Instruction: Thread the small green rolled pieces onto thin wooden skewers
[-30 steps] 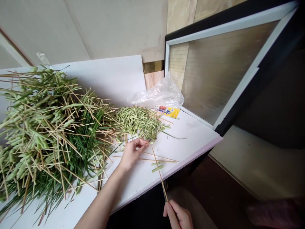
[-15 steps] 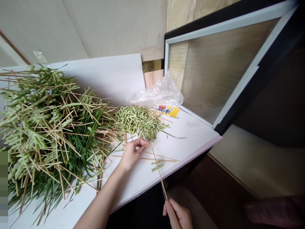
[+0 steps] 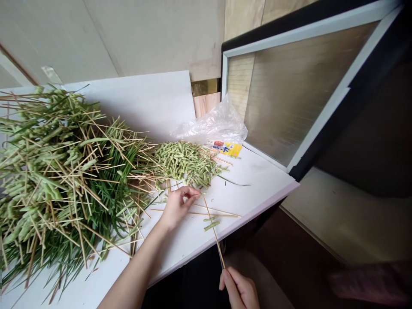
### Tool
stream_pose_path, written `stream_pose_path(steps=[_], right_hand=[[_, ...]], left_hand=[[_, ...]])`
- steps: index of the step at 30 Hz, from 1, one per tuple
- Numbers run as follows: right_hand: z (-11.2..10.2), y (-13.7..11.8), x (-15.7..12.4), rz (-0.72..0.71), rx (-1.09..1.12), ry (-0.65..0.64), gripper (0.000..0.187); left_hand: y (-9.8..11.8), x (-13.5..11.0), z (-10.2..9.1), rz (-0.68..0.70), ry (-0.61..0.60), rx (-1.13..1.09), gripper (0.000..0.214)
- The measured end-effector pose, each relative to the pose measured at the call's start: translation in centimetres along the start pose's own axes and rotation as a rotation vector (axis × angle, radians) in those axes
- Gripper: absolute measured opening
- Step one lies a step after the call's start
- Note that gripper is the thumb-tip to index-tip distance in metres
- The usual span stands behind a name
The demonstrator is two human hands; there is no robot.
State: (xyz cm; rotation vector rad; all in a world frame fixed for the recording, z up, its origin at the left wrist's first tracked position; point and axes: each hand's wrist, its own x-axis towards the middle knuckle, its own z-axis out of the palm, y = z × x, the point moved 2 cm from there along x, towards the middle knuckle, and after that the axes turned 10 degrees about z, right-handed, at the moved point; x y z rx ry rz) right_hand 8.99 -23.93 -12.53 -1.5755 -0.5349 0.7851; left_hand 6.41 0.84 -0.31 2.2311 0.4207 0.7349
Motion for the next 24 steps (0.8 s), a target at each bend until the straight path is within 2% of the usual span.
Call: stream_pose_path(steps=[5,10,13,18,21,24], right_hand=[[-0.1,0.0,0.1,0.013,0.017,-0.005,0.05],[-0.5,0.8,0.3,0.156,0.069,-0.02,0.048],[-0.5,0.8,0.2,0.171,0.069,-0.018,0.048],[-0.3,0.3,-0.2,0.073,0.018,0.024,0.048],[-0.2,0.0,-0.2,0.099,0.026,0.006,0.048],[-0.2,-0.4,-0.1,0.053,0.028,0.001,0.049]], left_hand=[[0.3,-0.2,0.1,0.022,-0.049,0.058,0.016],[1.5,-0.6,1.8,0.083,-0.201,0.027,0.013],[1.7,-0.5,1.8,0.065,-0.132,0.022,0.014],[0.3,0.0,0.3,-0.016,-0.005,-0.035,0.022],[-0.2,0.1,-0.1,-0.04,0.03,-0.046,0.026],[-0.3,0.1,-0.1,-0.047,0.039,-0.03,0.028]])
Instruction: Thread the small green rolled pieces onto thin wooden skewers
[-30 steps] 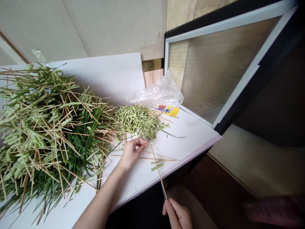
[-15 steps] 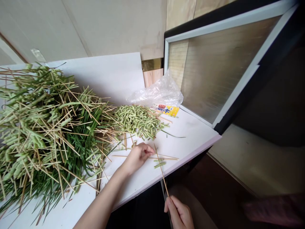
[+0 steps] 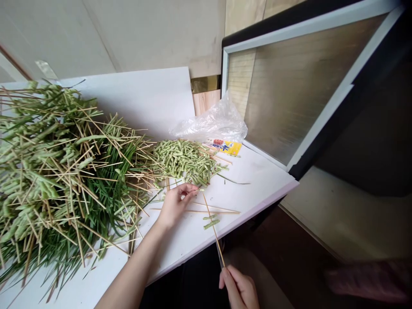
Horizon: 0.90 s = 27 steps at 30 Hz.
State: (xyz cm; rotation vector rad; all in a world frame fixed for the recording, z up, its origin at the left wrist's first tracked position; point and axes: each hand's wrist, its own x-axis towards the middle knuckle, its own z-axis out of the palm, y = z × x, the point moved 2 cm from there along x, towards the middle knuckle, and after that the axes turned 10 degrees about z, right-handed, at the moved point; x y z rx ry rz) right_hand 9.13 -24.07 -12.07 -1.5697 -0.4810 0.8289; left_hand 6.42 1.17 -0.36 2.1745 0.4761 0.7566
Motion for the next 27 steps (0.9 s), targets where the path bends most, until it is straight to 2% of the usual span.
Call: stream_pose_path(steps=[17,27], right_hand=[[0.08,-0.22,0.03,-0.043,0.002,0.005,0.047],[0.02,-0.08,0.09,-0.023,-0.026,-0.02,0.048]], left_hand=[[0.36,-0.29,0.21,0.083,-0.032,0.121,0.02],[0.5,-0.27,0.46,0.061,-0.072,0.112,0.018]])
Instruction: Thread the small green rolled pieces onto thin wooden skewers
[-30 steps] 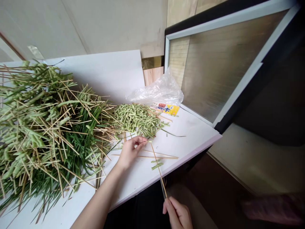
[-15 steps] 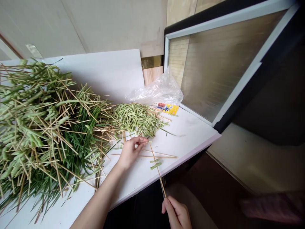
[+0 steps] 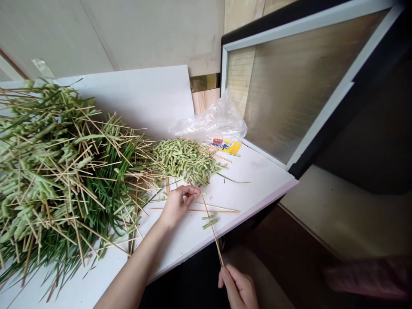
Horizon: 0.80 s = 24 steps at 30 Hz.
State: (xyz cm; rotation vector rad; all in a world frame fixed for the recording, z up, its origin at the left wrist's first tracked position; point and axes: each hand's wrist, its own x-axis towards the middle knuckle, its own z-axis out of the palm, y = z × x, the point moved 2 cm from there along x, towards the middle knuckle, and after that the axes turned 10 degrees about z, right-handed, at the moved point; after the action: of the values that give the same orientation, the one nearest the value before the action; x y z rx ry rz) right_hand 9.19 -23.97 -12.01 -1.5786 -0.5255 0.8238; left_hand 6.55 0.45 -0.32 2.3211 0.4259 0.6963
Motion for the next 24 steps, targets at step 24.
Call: stream_pose_path(steps=[24], right_hand=[[0.4,0.4,-0.2,-0.097,0.005,-0.008,0.046]], left_hand=[[0.1,-0.1,-1.0,-0.321,0.067,-0.597,0.031]])
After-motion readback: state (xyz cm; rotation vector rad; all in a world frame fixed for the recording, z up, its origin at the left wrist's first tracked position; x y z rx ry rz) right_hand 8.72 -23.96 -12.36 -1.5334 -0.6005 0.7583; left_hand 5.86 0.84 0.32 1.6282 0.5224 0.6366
